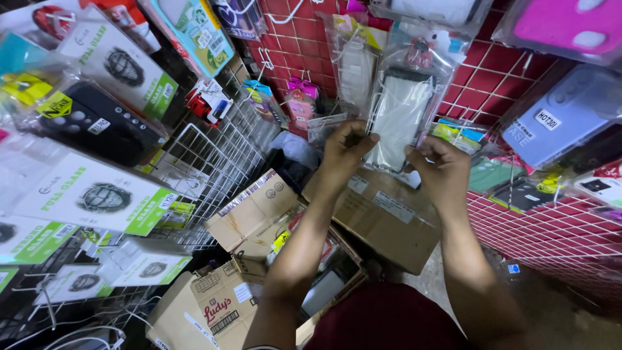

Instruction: The person takes packaged phone cases from an open cardboard box and hangs them on the wall display hooks, and also lifts cases from the hanging display to look at them before returning or rehanging them. The person handles the cases one at a time by hand throughout the clip.

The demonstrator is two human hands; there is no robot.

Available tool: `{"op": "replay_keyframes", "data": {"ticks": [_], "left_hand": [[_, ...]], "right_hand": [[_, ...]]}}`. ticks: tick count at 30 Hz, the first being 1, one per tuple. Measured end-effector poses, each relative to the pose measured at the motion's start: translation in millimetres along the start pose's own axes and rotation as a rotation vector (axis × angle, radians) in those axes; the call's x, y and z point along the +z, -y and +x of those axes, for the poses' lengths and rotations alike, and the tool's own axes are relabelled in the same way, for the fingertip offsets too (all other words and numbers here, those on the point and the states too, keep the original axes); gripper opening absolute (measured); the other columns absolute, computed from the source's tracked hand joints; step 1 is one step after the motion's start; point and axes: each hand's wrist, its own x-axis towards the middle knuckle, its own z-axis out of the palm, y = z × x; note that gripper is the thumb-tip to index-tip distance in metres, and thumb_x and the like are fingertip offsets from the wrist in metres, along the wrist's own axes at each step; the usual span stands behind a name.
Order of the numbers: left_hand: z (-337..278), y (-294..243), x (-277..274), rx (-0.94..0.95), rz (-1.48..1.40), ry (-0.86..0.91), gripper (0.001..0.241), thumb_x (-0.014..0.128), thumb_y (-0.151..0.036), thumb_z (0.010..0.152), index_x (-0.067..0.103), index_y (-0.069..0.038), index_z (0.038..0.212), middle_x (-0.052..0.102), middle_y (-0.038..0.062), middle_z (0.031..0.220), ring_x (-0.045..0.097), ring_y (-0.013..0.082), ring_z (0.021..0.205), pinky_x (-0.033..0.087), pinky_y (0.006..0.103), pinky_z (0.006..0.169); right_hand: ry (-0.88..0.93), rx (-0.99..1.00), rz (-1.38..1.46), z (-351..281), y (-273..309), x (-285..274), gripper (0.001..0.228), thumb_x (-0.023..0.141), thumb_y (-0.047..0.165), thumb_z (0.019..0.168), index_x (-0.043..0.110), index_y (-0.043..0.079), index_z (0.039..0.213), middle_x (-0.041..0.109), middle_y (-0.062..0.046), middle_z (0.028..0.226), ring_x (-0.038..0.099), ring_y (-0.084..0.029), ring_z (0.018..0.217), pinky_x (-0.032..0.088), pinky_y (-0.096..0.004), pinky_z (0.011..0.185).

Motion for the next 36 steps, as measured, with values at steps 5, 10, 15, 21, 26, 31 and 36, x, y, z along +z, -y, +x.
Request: {"op": "replay_keyframes", "data": {"ticks": [5, 10, 15, 21, 26, 31, 36], "left_hand": [[1.8, 9.9, 4.6, 0.030, 0.218, -0.063, 0.023, 0.077, -0.010, 0.094, 0.070, -0.001, 0.114, 0.069, 0.002, 0.096, 0.062, 0.0097, 0.087, 0.051, 0.0251, 0.079], [-13.3, 10.0, -6.4, 0.328, 0.561, -0.200, 0.042, 0.070, -0.004, 0.090, 0.064, 0.000, 0.131, 0.069, 0.016, 0.120, 0.069, 0.0216, 0.108, 0.055, 0.0299, 0.092], [-51.6, 15.3, -41.1, 0.267, 0.591, -0.341, 0.035, 0.072, -0.002, 0.093, 0.068, -0.004, 0.128, 0.072, 0.013, 0.118, 0.072, 0.0223, 0.105, 0.058, 0.0301, 0.089], [-129.2, 47.0, -112.2, -0.105, 0.478, -0.571, 0.025, 0.074, -0.004, 0.094, 0.070, -0.004, 0.119, 0.077, 0.009, 0.106, 0.067, 0.0145, 0.088, 0.055, 0.0290, 0.078], [-218.3, 112.8, -188.5, -0.126, 0.561, -0.646, 0.028, 0.068, 0.003, 0.091, 0.070, -0.004, 0.118, 0.077, 0.007, 0.107, 0.072, 0.0115, 0.097, 0.057, 0.0269, 0.086], [-312.9, 193.5, -239.3, -0.514, 0.576, -0.726, 0.023, 0.069, -0.006, 0.091, 0.073, -0.006, 0.114, 0.079, 0.007, 0.092, 0.074, 0.0111, 0.086, 0.058, 0.0265, 0.079], [-365.7, 298.4, -239.4, -0.783, 0.379, -0.726, 0.032, 0.073, -0.029, 0.097, 0.073, -0.007, 0.120, 0.078, 0.009, 0.095, 0.070, 0.0164, 0.077, 0.057, 0.0319, 0.069]], "right_hand": [[-0.084, -0.145, -0.306, -2.8, -2.5, 1.8, 0.033, 0.079, -0.003, 0.095, 0.069, -0.002, 0.126, 0.068, -0.007, 0.102, 0.067, -0.010, 0.090, 0.057, -0.025, 0.071], [-0.227, -0.510, -0.667, -20.0, 14.6, 3.1, 0.061, 0.083, -0.006, 0.087, 0.061, 0.002, 0.144, 0.064, -0.017, 0.126, 0.067, -0.025, 0.110, 0.057, -0.033, 0.082], [-0.094, -0.388, -0.554, -38.7, 7.6, 16.9, 0.045, 0.082, -0.002, 0.091, 0.066, 0.003, 0.134, 0.069, -0.013, 0.117, 0.066, -0.018, 0.090, 0.055, -0.031, 0.074], [0.239, -0.336, -0.338, -57.3, -8.4, 81.6, 0.028, 0.079, -0.001, 0.093, 0.070, 0.002, 0.119, 0.072, -0.009, 0.104, 0.063, -0.013, 0.081, 0.052, -0.029, 0.074], [0.565, -0.127, -0.249, -82.5, -66.1, 137.9, 0.026, 0.077, 0.001, 0.092, 0.071, 0.002, 0.117, 0.072, -0.010, 0.104, 0.067, -0.014, 0.080, 0.052, -0.027, 0.069], [0.894, 0.029, -0.360, -132.0, -181.6, 173.6, 0.029, 0.080, 0.004, 0.086, 0.073, 0.001, 0.114, 0.071, -0.012, 0.088, 0.067, -0.020, 0.072, 0.054, -0.033, 0.069], [1.133, 0.018, -0.446, -185.6, -251.3, 191.8, 0.034, 0.076, 0.001, 0.081, 0.070, 0.000, 0.115, 0.074, -0.018, 0.104, 0.074, -0.026, 0.083, 0.059, -0.038, 0.075]]}}
